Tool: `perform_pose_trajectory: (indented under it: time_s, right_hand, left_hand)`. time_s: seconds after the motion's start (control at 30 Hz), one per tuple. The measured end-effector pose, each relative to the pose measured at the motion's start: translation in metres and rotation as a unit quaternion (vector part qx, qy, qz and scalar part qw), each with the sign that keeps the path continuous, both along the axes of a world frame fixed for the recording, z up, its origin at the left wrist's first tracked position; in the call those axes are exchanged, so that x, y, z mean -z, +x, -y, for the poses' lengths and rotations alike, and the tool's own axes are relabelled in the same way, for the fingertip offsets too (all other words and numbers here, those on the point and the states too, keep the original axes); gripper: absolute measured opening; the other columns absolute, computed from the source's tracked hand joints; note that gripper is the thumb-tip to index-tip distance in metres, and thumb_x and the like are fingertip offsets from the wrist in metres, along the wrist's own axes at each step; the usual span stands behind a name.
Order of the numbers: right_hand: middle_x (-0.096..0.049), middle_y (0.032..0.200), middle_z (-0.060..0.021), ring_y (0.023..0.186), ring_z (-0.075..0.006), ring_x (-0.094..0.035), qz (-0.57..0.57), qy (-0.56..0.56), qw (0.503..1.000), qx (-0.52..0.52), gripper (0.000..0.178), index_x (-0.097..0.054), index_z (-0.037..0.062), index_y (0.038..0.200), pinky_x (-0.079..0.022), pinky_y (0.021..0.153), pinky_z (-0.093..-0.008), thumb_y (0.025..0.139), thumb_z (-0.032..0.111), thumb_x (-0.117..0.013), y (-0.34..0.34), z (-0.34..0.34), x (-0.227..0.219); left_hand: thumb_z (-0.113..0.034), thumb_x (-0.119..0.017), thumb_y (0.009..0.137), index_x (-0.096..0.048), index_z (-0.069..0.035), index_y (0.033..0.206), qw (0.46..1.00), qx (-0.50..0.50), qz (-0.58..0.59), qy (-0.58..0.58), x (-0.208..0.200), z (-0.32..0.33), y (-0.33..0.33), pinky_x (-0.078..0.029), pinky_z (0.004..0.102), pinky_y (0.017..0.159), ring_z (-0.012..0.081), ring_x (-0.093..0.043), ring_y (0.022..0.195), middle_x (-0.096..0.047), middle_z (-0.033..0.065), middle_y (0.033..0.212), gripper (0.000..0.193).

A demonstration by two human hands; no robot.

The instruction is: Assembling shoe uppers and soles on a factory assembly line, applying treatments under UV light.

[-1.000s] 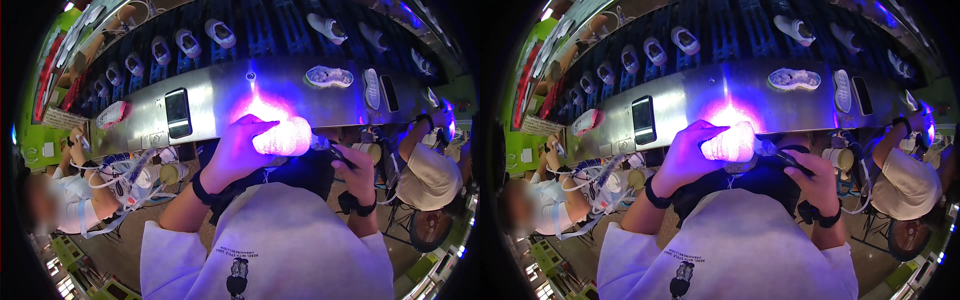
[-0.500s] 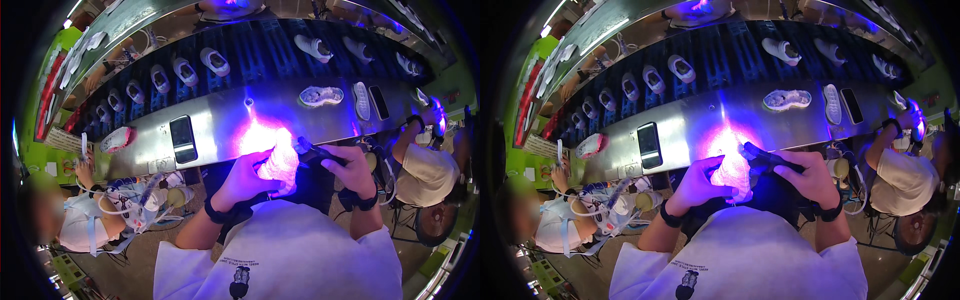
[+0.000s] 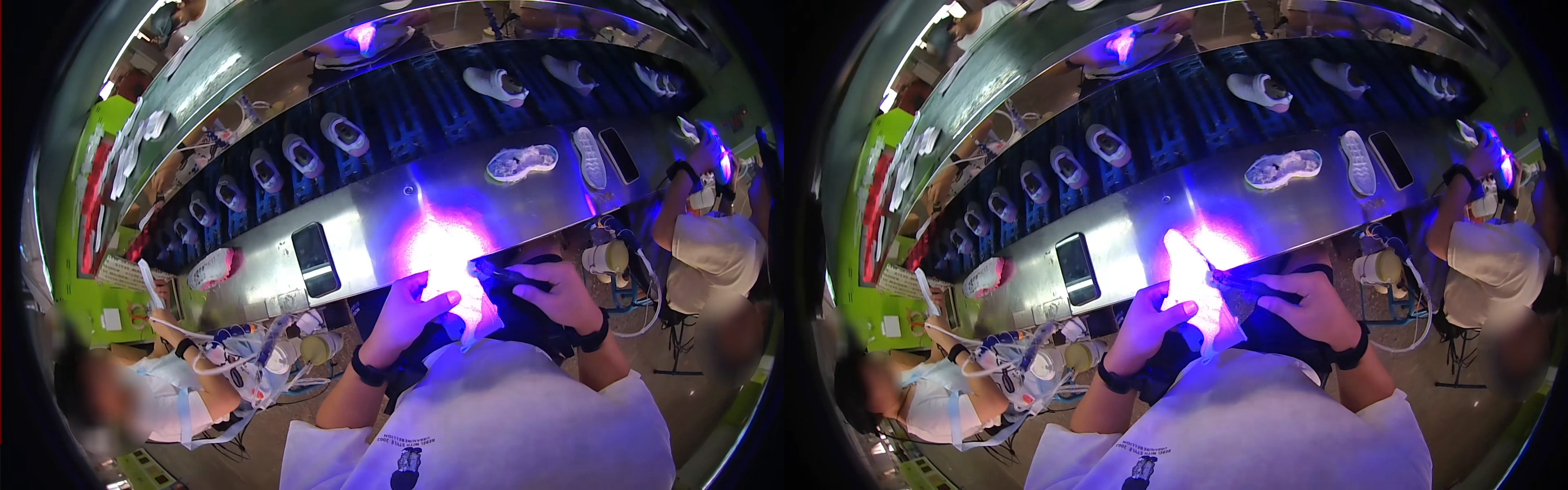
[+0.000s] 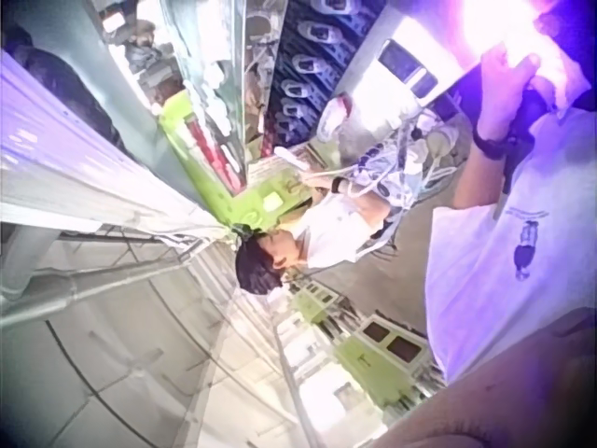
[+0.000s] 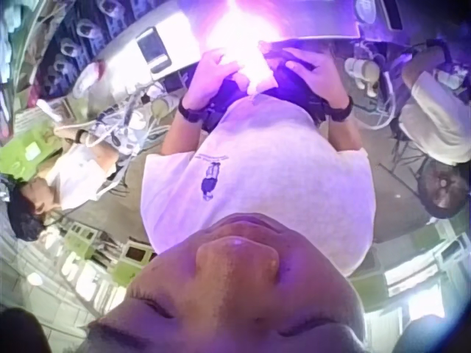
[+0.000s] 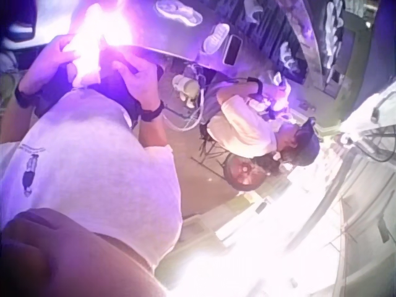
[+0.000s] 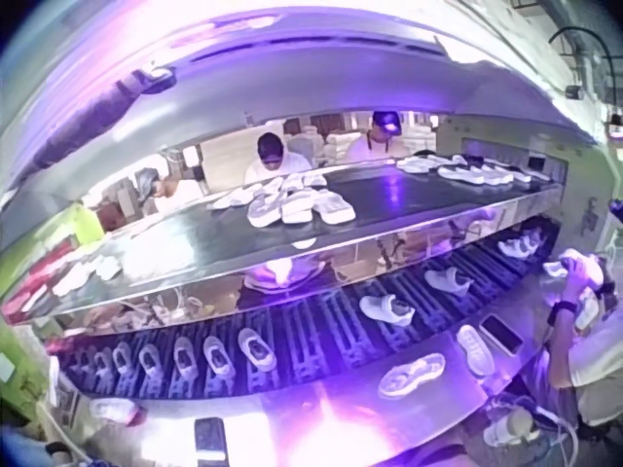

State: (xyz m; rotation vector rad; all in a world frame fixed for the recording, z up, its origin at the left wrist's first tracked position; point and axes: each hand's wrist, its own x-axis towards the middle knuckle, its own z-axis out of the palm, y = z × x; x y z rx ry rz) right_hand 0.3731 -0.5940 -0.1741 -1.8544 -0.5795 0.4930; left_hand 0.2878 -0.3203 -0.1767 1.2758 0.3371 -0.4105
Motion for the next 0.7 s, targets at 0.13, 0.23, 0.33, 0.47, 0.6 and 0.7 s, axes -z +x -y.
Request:
perform_pose_trajectory:
  time_s: [0.13,0.23,0.33,0.47,0.6,0.7]
  right_hand:
    - [-0.075,0.095,-0.0144,0.081,-0.0201,-0.070,0.061,0.003,0.998,0.020,0.035,-0.072,0.0012,0.120,-0.054,0.078,-0.0305,0.087,0.010,-0.077,0.001,0.008,-0.001]
    - [-0.075,0.091,-0.0144,0.077,-0.0199,-0.069,0.055,-0.028,0.995,0.077,0.036,-0.072,0.0019,0.121,-0.053,0.074,-0.0308,0.087,0.011,-0.078,0.002,0.006,0.000]
    - [-0.074,0.088,-0.0137,0.074,-0.0170,-0.067,0.053,-0.010,0.994,0.093,0.037,-0.071,0.0021,0.122,-0.052,0.071,-0.0302,0.087,0.011,-0.078,0.000,0.012,0.005]
    - [-0.076,0.092,-0.0108,0.082,-0.0138,-0.067,-0.017,0.003,1.000,0.013,0.037,-0.071,0.0010,0.123,-0.052,0.076,-0.0290,0.088,0.011,-0.077,0.002,0.036,0.007]
    - [-0.077,0.100,-0.0102,0.089,-0.0140,-0.068,-0.078,-0.043,0.996,-0.009,0.035,-0.071,0.0005,0.121,-0.053,0.086,-0.0286,0.088,0.009,-0.077,-0.001,0.057,-0.014]
    - [-0.077,0.101,-0.0104,0.089,-0.0129,-0.068,-0.103,-0.062,0.993,0.004,0.035,-0.071,-0.0001,0.120,-0.053,0.086,-0.0279,0.087,0.008,-0.077,-0.005,0.060,-0.016]
  left_hand:
    - [-0.014,-0.077,0.092,-0.066,0.003,0.120,1.000,-0.013,0.012,-0.023,-0.003,0.014,0.003,-0.054,0.0274,0.083,0.0105,-0.067,0.093,-0.071,0.0039,0.104,0.034]
    - [-0.014,-0.075,0.093,-0.067,0.002,0.115,0.999,-0.010,0.030,-0.018,0.000,0.025,0.004,-0.054,0.0258,0.078,0.0093,-0.066,0.088,-0.071,0.0031,0.098,0.029]
    - [-0.014,-0.075,0.093,-0.067,0.002,0.113,0.999,-0.010,0.044,0.005,0.000,0.029,0.009,-0.054,0.0252,0.076,0.0087,-0.066,0.084,-0.070,0.0029,0.094,0.026]
    - [-0.014,-0.076,0.092,-0.068,0.002,0.111,0.996,-0.041,0.065,0.052,-0.007,0.034,0.014,-0.053,0.0257,0.076,0.0085,-0.066,0.083,-0.070,0.0031,0.093,0.026]
    - [-0.015,-0.076,0.092,-0.068,0.001,0.113,0.990,-0.053,0.087,0.093,-0.004,0.034,0.018,-0.053,0.0259,0.077,0.0087,-0.065,0.086,-0.070,0.0029,0.096,0.028]
    - [-0.016,-0.075,0.092,-0.068,0.002,0.115,0.989,-0.044,0.072,0.121,0.001,0.034,0.018,-0.053,0.0260,0.080,0.0092,-0.065,0.088,-0.070,0.0036,0.100,0.030]
